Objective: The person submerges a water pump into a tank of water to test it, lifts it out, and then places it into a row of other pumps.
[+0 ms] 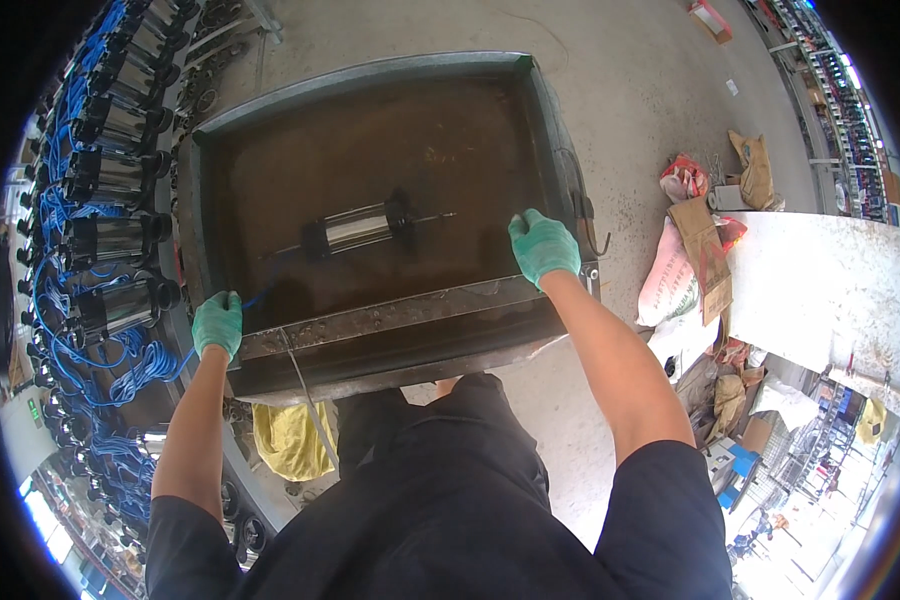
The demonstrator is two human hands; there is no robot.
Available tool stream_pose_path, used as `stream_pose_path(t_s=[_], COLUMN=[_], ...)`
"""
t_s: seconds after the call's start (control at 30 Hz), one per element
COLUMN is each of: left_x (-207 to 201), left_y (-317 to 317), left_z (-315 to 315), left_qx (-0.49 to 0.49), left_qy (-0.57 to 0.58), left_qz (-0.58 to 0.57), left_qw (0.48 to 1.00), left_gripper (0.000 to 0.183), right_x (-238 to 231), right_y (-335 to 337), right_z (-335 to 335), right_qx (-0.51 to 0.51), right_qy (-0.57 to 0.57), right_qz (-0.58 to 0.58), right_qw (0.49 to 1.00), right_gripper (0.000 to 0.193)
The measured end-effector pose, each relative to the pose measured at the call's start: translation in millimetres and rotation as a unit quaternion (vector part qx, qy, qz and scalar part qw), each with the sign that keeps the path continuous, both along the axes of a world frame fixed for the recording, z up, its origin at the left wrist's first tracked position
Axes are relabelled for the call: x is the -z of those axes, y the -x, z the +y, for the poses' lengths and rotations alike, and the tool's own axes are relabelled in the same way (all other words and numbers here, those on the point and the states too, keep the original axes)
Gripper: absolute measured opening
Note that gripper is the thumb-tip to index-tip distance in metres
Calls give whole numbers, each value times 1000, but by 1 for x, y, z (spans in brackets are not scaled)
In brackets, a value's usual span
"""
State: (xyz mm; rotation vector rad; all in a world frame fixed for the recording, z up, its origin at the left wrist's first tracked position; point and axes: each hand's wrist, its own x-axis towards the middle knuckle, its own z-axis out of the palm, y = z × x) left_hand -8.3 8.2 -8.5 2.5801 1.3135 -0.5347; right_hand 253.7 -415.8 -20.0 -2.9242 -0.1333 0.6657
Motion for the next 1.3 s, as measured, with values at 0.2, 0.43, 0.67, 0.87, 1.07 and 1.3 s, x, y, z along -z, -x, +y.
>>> stream_pose_path(t_s=[0.2, 0.43, 0.67, 0.87, 1.07, 1.3], left_x=[-1, 1, -2, 0, -4, -3], left_y=[0, 1, 0, 2, -1, -1], left_z=[0, 0, -2, 1, -2, -2], left_qx=[3, 8, 4, 0, -14, -13], left_qy=[5, -1, 2, 9, 19, 18], left_qz=[3, -1, -7, -8, -8, -4], left_qw=[1000, 1000, 1000, 1000, 1000, 1000], left_gripper=[36, 36, 36, 36, 36, 37], right_x=[-2, -3, 0, -1, 1, 2], right_y=[0, 0, 0, -1, -2, 2], right_z=[0, 1, -1, 0, -1, -1], right_qx=[-7, -5, -8, -12, 1, 10], right_qy=[2, 2, 0, 0, 3, -22], right_qz=[-4, 2, -3, 3, 0, -27], right_qw=[1000, 1000, 1000, 1000, 1000, 999], right_gripper=[40, 41, 41, 40, 40, 35])
